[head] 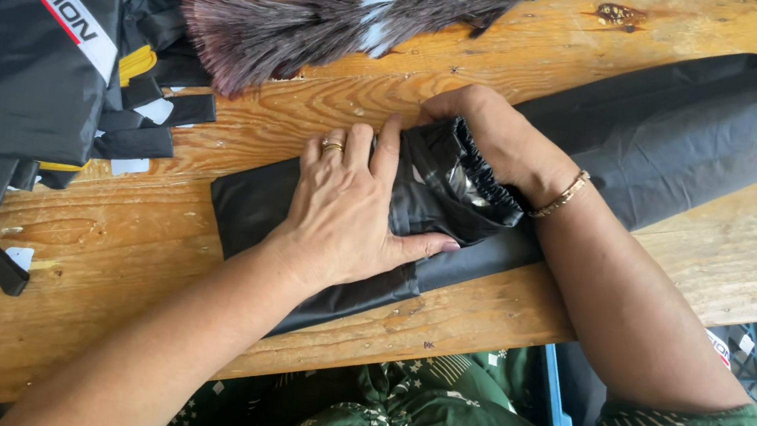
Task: The person folds a black fabric item on a wooden table. They smooth and fold the fabric multiple times, tucking edges to create a compact rectangular bundle, then press and adjust the folded item.
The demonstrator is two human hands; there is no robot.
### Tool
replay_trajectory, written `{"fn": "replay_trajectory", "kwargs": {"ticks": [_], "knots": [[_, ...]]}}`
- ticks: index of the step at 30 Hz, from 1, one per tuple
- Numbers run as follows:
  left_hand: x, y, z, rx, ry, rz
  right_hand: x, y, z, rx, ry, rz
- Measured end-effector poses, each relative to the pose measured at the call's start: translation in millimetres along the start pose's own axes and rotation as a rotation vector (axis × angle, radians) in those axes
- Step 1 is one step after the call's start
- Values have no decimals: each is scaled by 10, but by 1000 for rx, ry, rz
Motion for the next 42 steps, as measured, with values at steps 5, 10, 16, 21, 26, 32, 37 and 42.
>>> {"fn": "replay_trajectory", "kwargs": {"ticks": [5, 10, 16, 21, 26, 32, 37, 42], "knots": [[-24, 29, -36, 23, -39, -17, 292, 257, 302, -321, 316, 359], [-16, 25, -15, 11, -20, -21, 775, 894, 387, -517, 534, 415], [-12, 32, -54, 2, -24, -21, 365, 828, 64, -281, 777, 4], [59, 34, -52, -81, 148, 22, 395, 887, 125, -530, 683, 129], [175, 22, -119, -33, 381, 117, 1064, 1438, -361, -528, 754, 557], [209, 21, -159, 20, 462, 152, 987, 1442, -819, -258, 851, 599], [208, 44, -155, -30, 424, 127, 1030, 1520, -863, -230, 932, 671], [254, 47, -135, -133, 502, 86, 777, 1521, -934, -197, 948, 847]]}}
Point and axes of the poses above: each hand's wrist, its own y-axis away from the middle knuckle, its own z-axis out of the back of the hand, x = y × z, the point moved 6 cm from there along -y, towards the middle knuckle, and after that the axes turned 4 degrees about -y, right-handed, at the moved point
